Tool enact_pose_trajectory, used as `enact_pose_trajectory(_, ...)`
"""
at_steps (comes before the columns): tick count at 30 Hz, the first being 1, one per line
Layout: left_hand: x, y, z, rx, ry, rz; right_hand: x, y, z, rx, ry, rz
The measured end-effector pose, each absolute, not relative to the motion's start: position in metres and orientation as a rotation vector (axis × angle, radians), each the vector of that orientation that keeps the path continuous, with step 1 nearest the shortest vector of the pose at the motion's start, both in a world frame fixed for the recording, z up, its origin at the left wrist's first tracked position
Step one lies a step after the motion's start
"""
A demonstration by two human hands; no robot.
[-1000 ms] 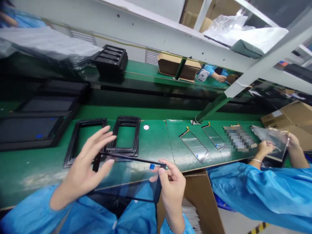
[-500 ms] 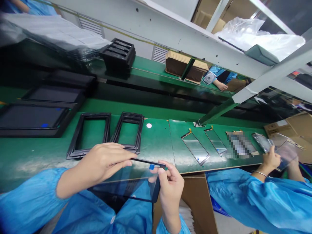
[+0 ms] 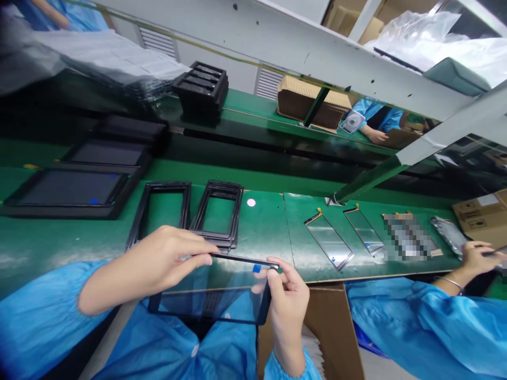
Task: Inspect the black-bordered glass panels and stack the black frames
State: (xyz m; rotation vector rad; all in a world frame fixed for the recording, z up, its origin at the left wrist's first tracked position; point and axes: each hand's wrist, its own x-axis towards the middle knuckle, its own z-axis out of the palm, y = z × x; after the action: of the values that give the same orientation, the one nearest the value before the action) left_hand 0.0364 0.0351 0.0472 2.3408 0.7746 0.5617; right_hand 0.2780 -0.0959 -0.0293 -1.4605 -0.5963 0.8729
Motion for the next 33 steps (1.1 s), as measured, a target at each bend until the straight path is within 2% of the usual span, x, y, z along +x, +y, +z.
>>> enact_pose_trajectory(11,0.036,0.028,0.043,2.422,0.8,0.56,0.275,-0.094,-0.029,-1.455,-0.591,0.861)
enact_pose_trajectory(21,0.073,0.013,0.024,2.278,0.659,0.519,0.246,-0.084,-0.023,-1.455,-0.849,0.917)
enact_pose_trajectory(25,0.068,0.018,0.023,2.084,0.64,0.469,0.252,-0.078,-0.02,-1.372,-0.968,1.081)
enact_pose_trajectory(29,0.061,0.019,0.009,1.595,0.746,0.343,0.265,-0.072,-0.023,-1.242,-0.885,1.357)
enact_pose_trajectory(33,0.053,0.014,-0.005,1.163,0.919,0.516,0.272,-0.067,-0.037,-1.279,-0.705,1.287)
